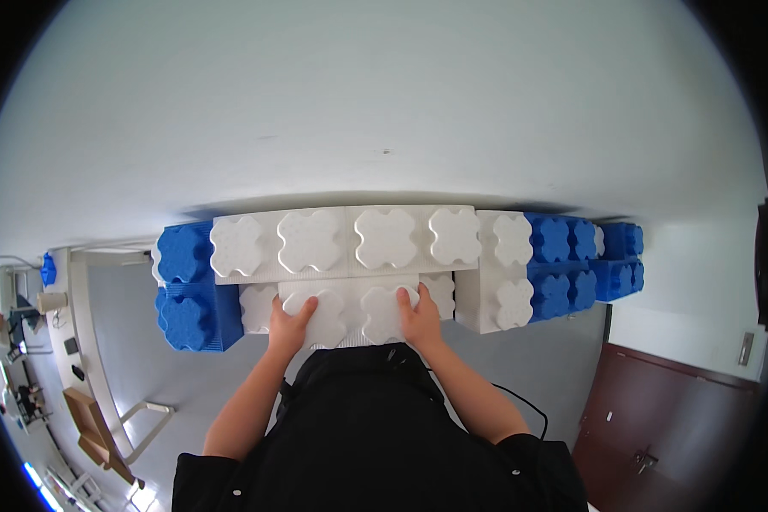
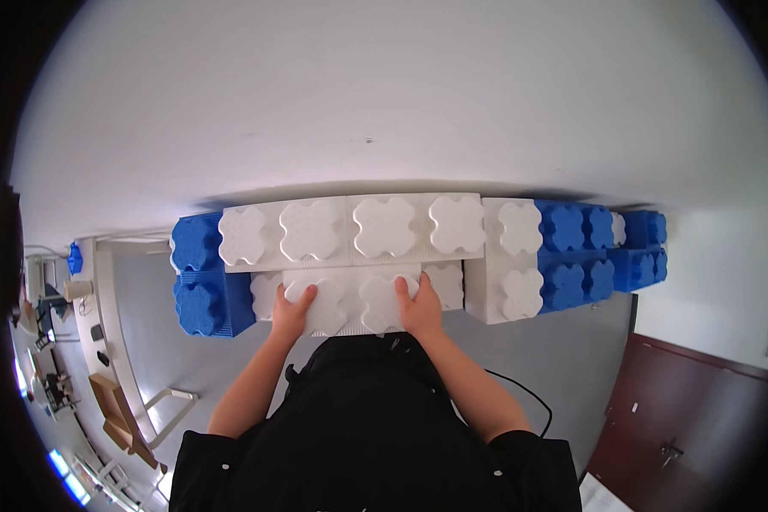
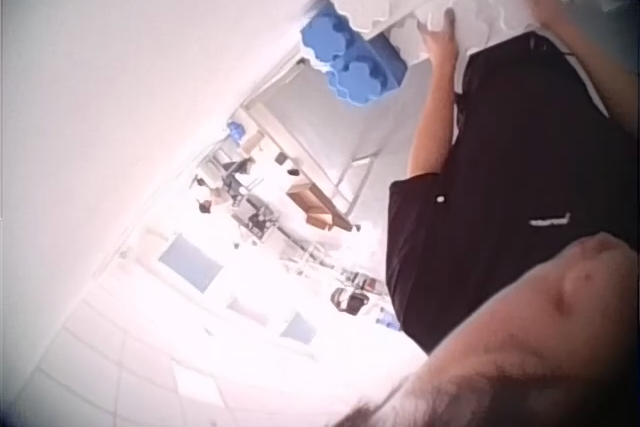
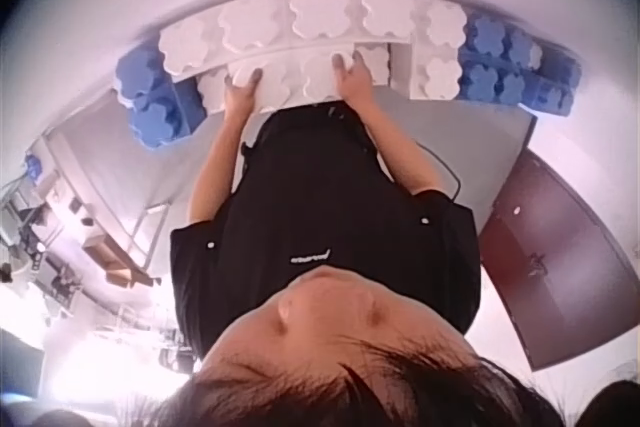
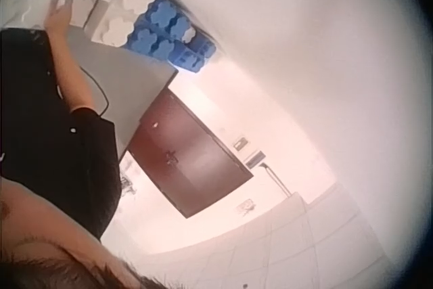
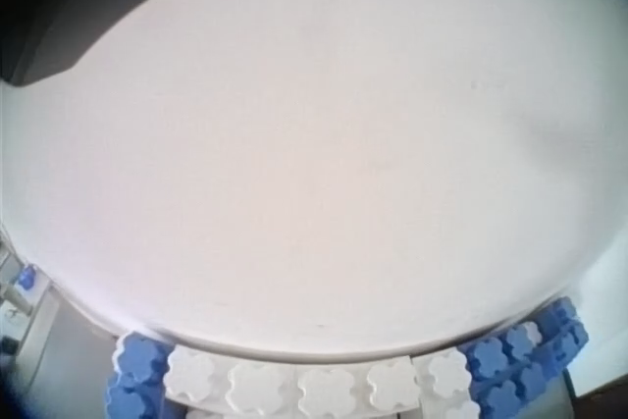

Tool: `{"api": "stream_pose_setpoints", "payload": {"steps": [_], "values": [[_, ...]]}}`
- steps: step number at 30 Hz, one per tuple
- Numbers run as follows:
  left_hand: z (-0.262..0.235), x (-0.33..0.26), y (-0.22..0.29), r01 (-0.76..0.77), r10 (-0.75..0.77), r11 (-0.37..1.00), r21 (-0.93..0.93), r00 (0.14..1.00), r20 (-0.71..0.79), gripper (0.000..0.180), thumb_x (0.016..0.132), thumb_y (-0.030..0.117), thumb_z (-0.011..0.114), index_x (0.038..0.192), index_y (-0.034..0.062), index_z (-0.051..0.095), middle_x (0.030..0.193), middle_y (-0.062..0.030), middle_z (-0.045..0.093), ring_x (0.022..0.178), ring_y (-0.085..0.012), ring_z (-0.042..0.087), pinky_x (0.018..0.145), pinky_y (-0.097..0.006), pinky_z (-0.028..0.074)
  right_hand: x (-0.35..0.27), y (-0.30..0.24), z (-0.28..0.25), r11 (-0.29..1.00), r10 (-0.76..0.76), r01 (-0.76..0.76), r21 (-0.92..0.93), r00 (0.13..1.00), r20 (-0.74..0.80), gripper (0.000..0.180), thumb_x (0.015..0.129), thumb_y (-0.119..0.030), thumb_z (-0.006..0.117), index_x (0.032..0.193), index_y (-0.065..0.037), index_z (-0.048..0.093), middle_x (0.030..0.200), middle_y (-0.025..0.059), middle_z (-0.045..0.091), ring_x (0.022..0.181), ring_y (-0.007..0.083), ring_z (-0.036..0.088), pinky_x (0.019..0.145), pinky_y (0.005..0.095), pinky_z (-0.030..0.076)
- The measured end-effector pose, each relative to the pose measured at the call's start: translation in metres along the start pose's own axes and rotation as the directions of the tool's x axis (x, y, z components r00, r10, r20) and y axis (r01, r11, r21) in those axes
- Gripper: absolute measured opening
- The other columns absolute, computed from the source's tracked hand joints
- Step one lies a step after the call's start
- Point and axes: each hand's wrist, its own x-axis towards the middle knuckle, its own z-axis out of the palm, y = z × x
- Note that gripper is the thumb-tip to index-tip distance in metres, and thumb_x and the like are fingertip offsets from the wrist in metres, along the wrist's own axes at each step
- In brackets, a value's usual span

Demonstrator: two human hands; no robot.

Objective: The recorder is arranging and stacking large blue and white toy blocks on a surface.

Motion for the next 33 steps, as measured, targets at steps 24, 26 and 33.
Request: {"api": "stream_pose_setpoints", "payload": {"steps": [24,26,33], "values": [[0.105,-0.067,0.03,-0.208,0.631,0.577,0.79,0.727,-0.27,0.059,0.099,0.028,0.066,0.151,0.0065,0.049,0.159,-0.0221,0.04,0.149,-0.0466,0.032,0.121,-0.063,0.023,0.086,0.109,-0.306,0.721,-0.658,0.484,-0.495,0.703,-0.271,0.03,0.092,-0.008,0.07,0.121,-0.004,0.07,0.114,0.0165,0.069,0.104,0.0348,0.063,0.091,0.0452,0.052],[0.141,-0.082,0.046,-0.152,0.633,0.492,0.857,0.739,-0.233,0.061,0.1,0.033,0.064,0.153,0.0072,0.048,0.164,-0.0225,0.035,0.153,-0.0482,0.025,0.123,-0.067,0.018,0.101,0.128,-0.322,0.785,-0.533,0.404,-0.47,0.826,-0.181,0.047,0.091,-0.015,0.07,0.137,-0.008,0.064,0.142,0.0211,0.057,0.13,0.0451,0.05,0.11,0.0572,0.041],[0.206,-0.089,0.054,-0.159,0.553,0.41,0.898,0.827,-0.107,0.081,0.095,0.044,0.063,0.164,0.0124,0.036,0.174,-0.0189,0.021,0.159,-0.0509,0.012,0.125,-0.068,0.008,0.13,0.157,-0.32,0.615,-0.481,0.384,-0.689,0.875,0.058,0.071,0.097,-0.035,0.063,0.163,-0.021,0.041,0.173,0.0215,0.022,0.155,0.0561,0.019,0.122,0.0688,0.024]]}}
